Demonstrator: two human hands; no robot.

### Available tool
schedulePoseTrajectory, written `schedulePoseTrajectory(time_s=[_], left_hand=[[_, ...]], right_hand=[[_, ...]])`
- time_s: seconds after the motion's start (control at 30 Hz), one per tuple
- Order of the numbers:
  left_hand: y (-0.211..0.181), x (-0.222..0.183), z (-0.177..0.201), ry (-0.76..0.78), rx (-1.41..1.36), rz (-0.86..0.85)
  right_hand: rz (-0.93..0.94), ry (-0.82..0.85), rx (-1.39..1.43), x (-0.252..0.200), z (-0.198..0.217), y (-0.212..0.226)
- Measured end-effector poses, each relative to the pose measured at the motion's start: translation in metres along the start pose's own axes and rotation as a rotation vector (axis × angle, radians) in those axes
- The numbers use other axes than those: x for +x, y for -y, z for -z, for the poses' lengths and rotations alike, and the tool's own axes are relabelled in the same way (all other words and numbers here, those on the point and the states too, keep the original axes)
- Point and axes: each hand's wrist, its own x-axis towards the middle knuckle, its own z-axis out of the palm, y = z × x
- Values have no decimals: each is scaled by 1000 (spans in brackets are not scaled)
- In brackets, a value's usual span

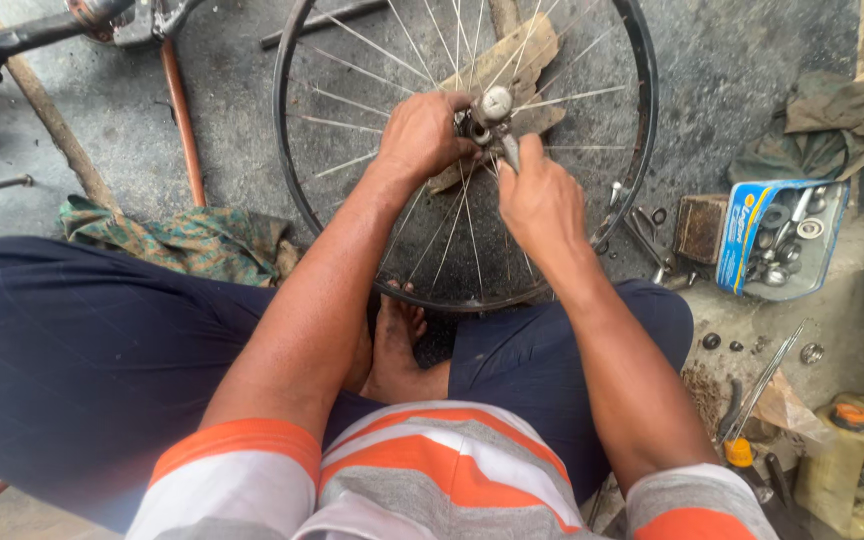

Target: The person cleans a small metal component with a cloth and then uses a hammer to tap a central axle piece into the bicycle wheel hub while sitting on the ground.

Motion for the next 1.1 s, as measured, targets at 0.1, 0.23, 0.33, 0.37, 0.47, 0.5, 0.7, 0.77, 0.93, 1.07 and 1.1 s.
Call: schedulePoseTrajectory(time_s=[0.1, 0.23, 0.33, 0.37, 0.47, 0.5, 0.7, 0.77, 0.93, 1.07, 1.1], left_hand=[[7, -4, -1, -37, -12, -73], [7, 4, -2, -65, 3, -98], [8, -6, -4, -98, 6, -144], [7, -15, -4, -139, 18, -187], [3, -7, 8, -123, 21, -186], [1, -10, 5, -71, 11, -151], [-5, -6, 7, -52, 49, -125], [-7, -6, 12, -14, 62, -108], [-10, -12, 12, -12, 187, -144], [10, -1, 13, -145, 94, -264], [16, 1, 14, -213, 42, -321]], right_hand=[[199, -277, 99, -23, 18, 4], [345, -515, 206, -28, 9, -1], [167, -324, 50, -18, -24, -9], [79, -226, -23, -12, -29, -12], [70, -141, -83, -11, -28, -25], [29, -152, 9, -22, -29, -28], [-129, -301, 211, -23, -38, -45], [-177, -281, 267, -22, -42, -56], [-219, -273, 291, -10, -63, -68], [-243, -270, 365, -4, -67, -70], [-223, -285, 343, -4, -65, -71]])
